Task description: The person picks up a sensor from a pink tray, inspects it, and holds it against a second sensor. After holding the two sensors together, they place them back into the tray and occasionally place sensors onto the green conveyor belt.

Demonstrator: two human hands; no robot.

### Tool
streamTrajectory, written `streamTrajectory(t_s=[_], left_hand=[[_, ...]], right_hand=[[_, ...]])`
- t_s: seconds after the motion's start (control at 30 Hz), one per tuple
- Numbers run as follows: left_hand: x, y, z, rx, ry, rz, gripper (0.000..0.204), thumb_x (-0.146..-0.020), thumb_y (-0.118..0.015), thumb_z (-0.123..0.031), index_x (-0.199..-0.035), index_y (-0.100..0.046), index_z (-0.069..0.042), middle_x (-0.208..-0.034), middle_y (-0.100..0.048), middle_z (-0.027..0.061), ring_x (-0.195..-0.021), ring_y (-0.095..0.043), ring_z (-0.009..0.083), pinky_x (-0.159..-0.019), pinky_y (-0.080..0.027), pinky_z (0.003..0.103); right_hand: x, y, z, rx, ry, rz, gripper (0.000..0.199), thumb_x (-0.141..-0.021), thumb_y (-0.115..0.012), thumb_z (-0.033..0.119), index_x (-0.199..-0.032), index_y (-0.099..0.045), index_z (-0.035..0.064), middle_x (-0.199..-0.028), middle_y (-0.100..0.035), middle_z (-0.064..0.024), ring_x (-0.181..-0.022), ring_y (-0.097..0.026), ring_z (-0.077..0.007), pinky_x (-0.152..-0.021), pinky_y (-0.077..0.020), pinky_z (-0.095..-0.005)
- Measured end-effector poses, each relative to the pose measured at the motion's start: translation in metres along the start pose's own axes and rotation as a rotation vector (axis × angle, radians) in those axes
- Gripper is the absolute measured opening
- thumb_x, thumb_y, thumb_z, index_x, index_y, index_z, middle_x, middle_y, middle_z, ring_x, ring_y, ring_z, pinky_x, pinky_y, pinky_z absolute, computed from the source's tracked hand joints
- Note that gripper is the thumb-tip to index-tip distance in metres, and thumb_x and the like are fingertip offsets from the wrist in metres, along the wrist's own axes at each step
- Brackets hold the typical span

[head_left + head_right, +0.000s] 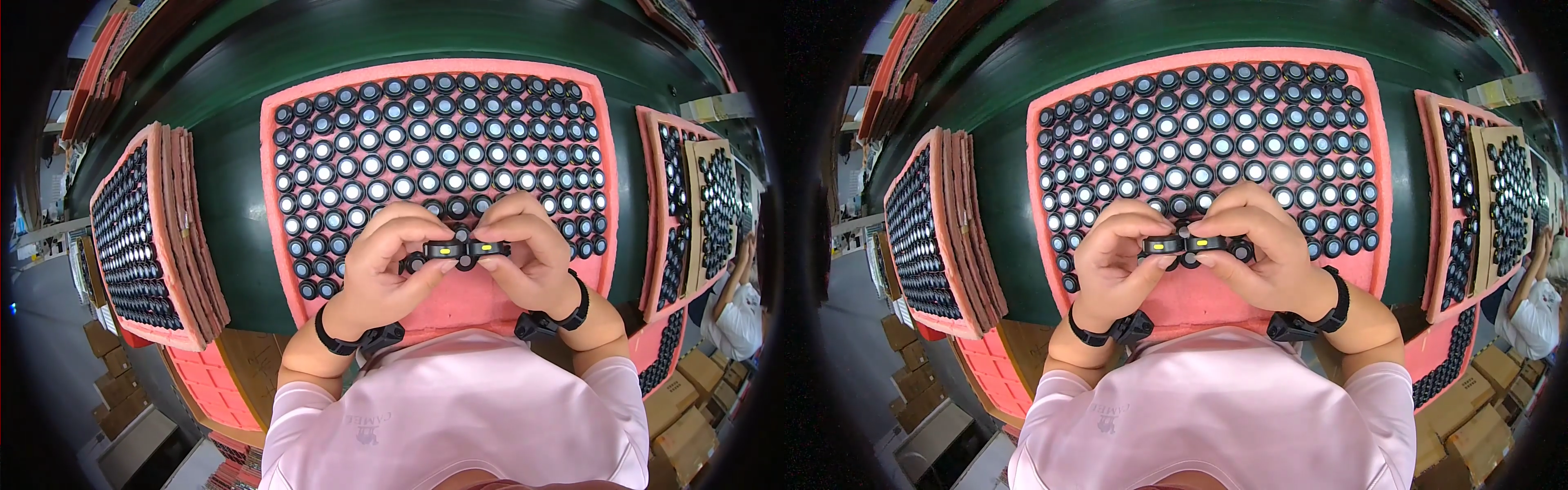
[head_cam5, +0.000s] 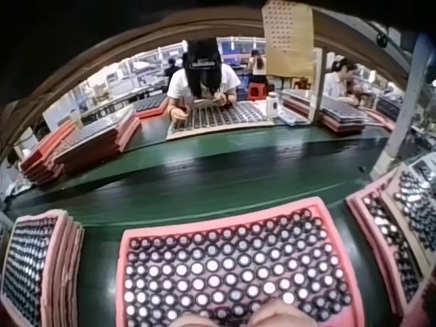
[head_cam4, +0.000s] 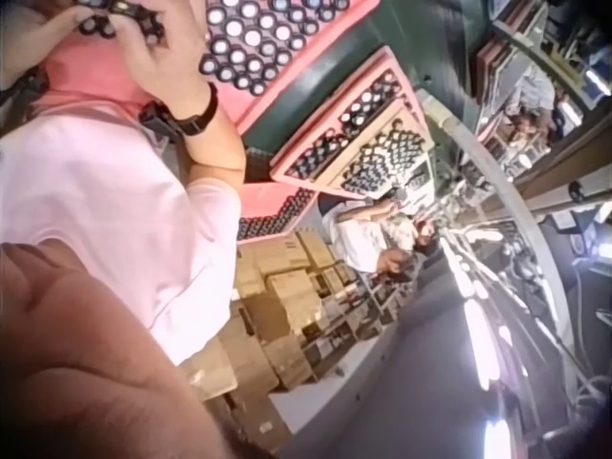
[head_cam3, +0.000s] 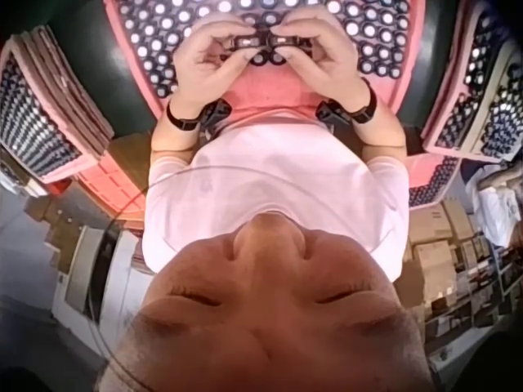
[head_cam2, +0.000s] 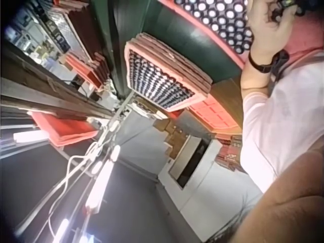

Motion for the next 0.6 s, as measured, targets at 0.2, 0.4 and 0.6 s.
streamTrajectory(t_s=[0.2,0.4,0.6], left_hand=[[0.004,0.001,-0.003,-0.095,-0.078,-0.033,0.023,-0.083,-0.068,0.004,-0.104,-0.058,0.003,-0.103,-0.057,0.014,-0.089,-0.057,0.0192,-0.075,-0.051,0.028],[0.001,-0.001,-0.01,-0.232,-0.204,0.012,0.024,-0.083,-0.069,0.003,-0.103,-0.058,0.001,-0.098,-0.058,0.0131,-0.085,-0.058,0.0186,-0.073,-0.049,0.027],[-0.002,-0.002,-0.014,-0.278,-0.244,0.029,0.024,-0.081,-0.07,0.003,-0.103,-0.06,0.001,-0.093,-0.06,0.012,-0.082,-0.058,0.018,-0.072,-0.047,0.027]], right_hand=[[0.004,-0.003,-0.004,-0.058,-0.011,-0.063,0.021,-0.087,-0.067,0.004,-0.105,-0.058,0.0006,-0.099,-0.057,-0.0118,-0.085,-0.056,-0.0182,-0.075,-0.0461,-0.0294],[0.005,-0.002,-0.004,-0.038,0.042,-0.037,0.018,-0.089,-0.065,0.004,-0.105,-0.058,0.0016,-0.098,-0.057,-0.0119,-0.084,-0.056,-0.0183,-0.073,-0.0467,-0.0287],[0.004,-0.002,-0.005,-0.012,0.035,-0.009,0.017,-0.089,-0.065,0.003,-0.104,-0.058,0.0019,-0.098,-0.057,-0.0117,-0.084,-0.055,-0.0183,-0.073,-0.0467,-0.0288]])
Point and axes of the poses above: each hand's wrist, its own x-axis away from the middle knuckle, its own y-axis out of the back of the hand, z = x × y, the point moved 7 cm from there along -x, towards the middle knuckle
